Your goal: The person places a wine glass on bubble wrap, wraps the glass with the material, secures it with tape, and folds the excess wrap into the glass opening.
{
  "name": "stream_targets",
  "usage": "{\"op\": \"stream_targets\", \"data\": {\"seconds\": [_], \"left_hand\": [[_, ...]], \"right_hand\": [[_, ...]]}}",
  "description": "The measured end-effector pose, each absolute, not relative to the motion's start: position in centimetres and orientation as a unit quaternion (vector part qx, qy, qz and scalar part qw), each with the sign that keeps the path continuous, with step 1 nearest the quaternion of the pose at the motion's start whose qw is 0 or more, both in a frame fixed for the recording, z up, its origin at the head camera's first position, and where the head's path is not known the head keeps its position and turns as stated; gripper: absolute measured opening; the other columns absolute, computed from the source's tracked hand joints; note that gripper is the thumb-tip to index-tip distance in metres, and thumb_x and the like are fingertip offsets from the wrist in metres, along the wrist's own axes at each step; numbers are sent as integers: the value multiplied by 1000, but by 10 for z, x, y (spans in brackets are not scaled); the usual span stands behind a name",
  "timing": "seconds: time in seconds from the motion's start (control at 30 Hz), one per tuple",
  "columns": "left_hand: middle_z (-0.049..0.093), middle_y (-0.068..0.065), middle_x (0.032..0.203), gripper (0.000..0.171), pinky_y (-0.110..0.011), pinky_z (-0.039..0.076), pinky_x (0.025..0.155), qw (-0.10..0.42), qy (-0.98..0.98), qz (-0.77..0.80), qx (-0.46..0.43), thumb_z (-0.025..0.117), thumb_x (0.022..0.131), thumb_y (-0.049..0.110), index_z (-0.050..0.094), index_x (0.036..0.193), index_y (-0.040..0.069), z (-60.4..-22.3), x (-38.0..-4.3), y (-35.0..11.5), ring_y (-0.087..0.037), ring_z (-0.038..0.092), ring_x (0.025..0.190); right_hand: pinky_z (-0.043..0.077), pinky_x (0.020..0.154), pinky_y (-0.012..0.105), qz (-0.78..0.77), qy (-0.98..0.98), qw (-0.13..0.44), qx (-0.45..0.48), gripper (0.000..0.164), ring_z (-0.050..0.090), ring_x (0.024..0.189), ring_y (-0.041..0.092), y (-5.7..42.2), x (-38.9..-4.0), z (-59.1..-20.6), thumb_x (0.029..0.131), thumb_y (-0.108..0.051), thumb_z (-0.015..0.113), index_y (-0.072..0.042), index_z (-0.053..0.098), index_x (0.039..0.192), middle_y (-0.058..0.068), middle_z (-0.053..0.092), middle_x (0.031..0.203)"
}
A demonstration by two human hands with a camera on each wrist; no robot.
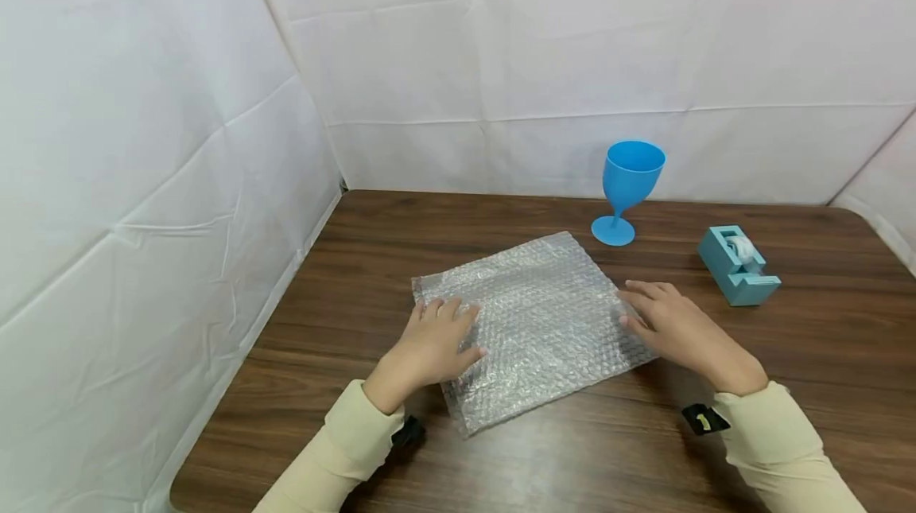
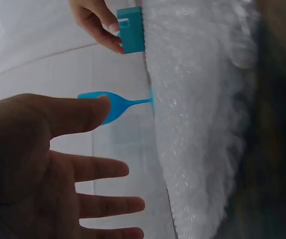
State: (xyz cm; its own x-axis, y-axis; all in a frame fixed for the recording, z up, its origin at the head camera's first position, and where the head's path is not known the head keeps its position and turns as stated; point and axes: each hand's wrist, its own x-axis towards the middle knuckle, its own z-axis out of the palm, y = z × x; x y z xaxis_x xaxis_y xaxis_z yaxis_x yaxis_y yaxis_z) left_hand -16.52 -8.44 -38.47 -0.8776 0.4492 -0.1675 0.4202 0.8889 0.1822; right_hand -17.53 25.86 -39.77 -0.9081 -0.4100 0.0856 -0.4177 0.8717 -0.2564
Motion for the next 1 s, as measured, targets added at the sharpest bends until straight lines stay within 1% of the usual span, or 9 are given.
{"op": "stream_targets", "data": {"seconds": [0.1, 0.2, 0.3, 0.47, 0.63, 0.77, 0.9, 1.0], "left_hand": [[28, -12, 157, 65, -59, 17, 115, 136, 962, 43, 234, 49, 97, 49, 33, 151, 17, -389, -160, -88, -38, 23, 144], [23, -11, 159, 66, -57, 16, 116, 163, 957, 27, 239, 47, 97, 51, 30, 152, 18, -393, -154, -88, -35, 20, 146], [19, -10, 160, 70, -55, 17, 117, 179, 955, 13, 238, 47, 96, 54, 27, 153, 20, -399, -150, -85, -35, 19, 147], [18, -10, 160, 76, -56, 20, 115, 183, 954, -17, 235, 51, 92, 60, 27, 153, 22, -404, -147, -81, -35, 23, 145], [19, -10, 160, 77, -56, 23, 114, 185, 957, -24, 223, 54, 90, 59, 28, 153, 23, -403, -144, -76, -35, 26, 144], [20, -11, 160, 77, -56, 24, 114, 191, 959, -16, 210, 55, 90, 59, 27, 153, 26, -401, -143, -74, -34, 25, 145], [20, -11, 160, 77, -56, 22, 114, 203, 960, -7, 193, 55, 89, 60, 26, 153, 29, -402, -144, -76, -32, 24, 145], [20, -9, 160, 76, -56, 20, 115, 207, 961, -3, 185, 55, 89, 60, 26, 153, 30, -401, -145, -78, -34, 23, 146]], "right_hand": [[37, 99, 64, 117, -959, -1, 257, 48, 39, 128, 51, 262, -181, -406, 94, -20, 62, 4, 52, 134, 30, 45, 141], [33, 101, 66, 114, -952, -23, 282, 51, 35, 132, 52, 264, -186, -414, 93, -20, 62, 1, 49, 138, 28, 42, 144], [29, 102, 69, 119, -946, -44, 299, 51, 32, 135, 51, 264, -188, -420, 94, -19, 61, -4, 47, 141, 26, 39, 147], [29, 101, 70, 116, -941, -68, 311, 51, 31, 136, 50, 262, -188, -423, 95, -21, 59, -10, 46, 143, 23, 38, 149], [29, 101, 70, 123, -940, -88, 306, 51, 31, 136, 51, 264, -189, -425, 97, -23, 57, -10, 44, 145, 24, 36, 150], [30, 100, 70, 124, -938, -90, 312, 51, 32, 135, 51, 266, -190, -425, 98, -24, 55, -10, 43, 145, 24, 36, 150], [31, 99, 70, 116, -935, -83, 325, 51, 34, 134, 51, 267, -191, -427, 98, -25, 54, -10, 43, 145, 23, 36, 150], [32, 99, 70, 111, -934, -79, 331, 51, 35, 134, 50, 267, -191, -428, 98, -27, 55, -11, 44, 145, 23, 36, 150]]}}
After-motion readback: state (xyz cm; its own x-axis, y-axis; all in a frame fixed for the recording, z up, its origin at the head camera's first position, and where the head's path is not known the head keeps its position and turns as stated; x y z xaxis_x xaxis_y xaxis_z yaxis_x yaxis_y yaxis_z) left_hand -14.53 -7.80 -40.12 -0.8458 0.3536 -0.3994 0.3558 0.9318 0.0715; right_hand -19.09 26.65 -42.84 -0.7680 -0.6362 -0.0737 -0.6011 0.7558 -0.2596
